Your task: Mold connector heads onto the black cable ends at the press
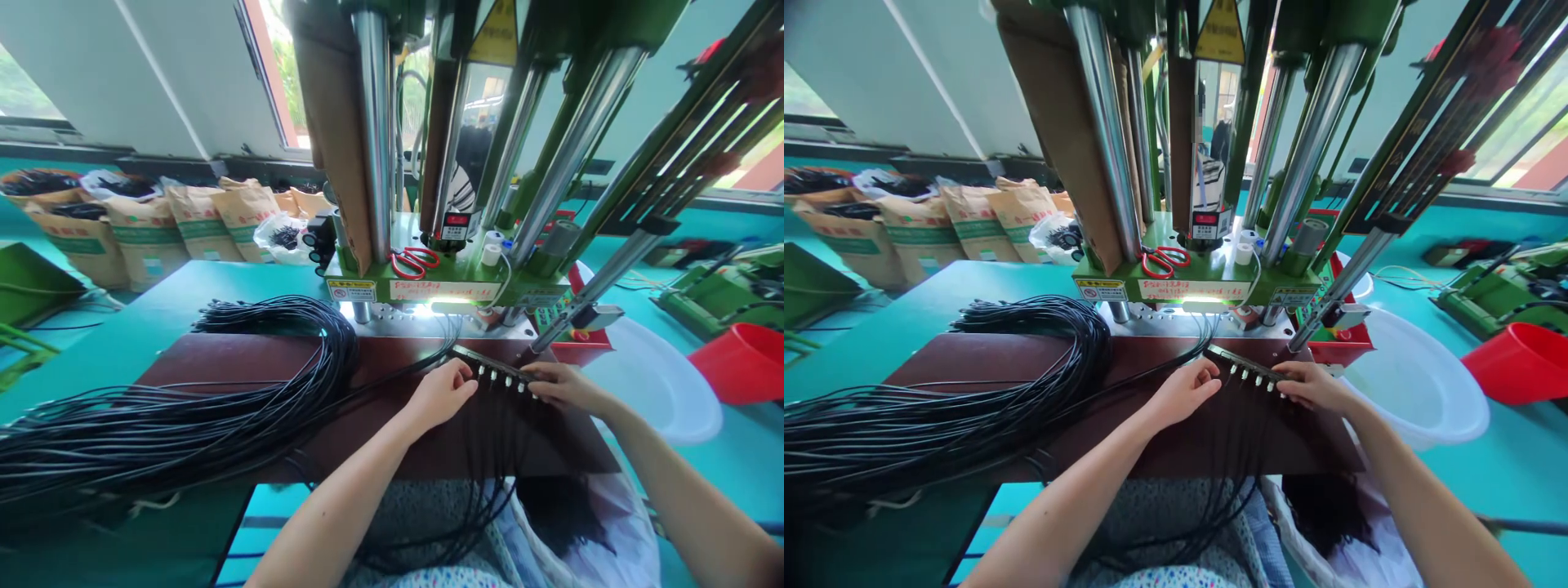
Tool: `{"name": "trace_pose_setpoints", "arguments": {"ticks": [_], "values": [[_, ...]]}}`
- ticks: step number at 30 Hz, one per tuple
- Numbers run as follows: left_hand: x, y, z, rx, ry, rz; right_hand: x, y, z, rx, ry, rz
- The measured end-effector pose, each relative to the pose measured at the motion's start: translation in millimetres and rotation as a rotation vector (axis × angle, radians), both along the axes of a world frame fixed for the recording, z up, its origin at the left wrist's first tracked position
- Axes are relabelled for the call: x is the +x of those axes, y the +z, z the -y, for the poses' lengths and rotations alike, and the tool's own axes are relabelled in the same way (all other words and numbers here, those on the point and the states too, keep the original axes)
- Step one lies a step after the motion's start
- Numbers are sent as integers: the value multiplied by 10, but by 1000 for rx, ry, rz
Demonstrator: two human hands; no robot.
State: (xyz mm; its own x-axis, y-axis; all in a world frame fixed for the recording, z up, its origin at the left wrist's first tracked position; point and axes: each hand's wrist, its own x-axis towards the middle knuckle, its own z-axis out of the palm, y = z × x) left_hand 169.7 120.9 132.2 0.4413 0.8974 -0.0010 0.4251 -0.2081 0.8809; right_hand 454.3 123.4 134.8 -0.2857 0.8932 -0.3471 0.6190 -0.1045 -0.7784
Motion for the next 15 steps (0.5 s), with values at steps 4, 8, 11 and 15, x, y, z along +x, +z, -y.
{"name": "trace_pose_setpoints", "arguments": {"ticks": [4,8,11,15], "values": [[-215,114,-97,117,74,-47,-65,-31,-398,334,227,127],[-436,124,-255,195,169,-131,-124,-130,-576,494,262,207],[-510,54,-399,195,198,-218,-154,-188,-544,534,235,220],[-438,-60,-607,117,149,-319,-200,-251,-437,631,81,260]]}}
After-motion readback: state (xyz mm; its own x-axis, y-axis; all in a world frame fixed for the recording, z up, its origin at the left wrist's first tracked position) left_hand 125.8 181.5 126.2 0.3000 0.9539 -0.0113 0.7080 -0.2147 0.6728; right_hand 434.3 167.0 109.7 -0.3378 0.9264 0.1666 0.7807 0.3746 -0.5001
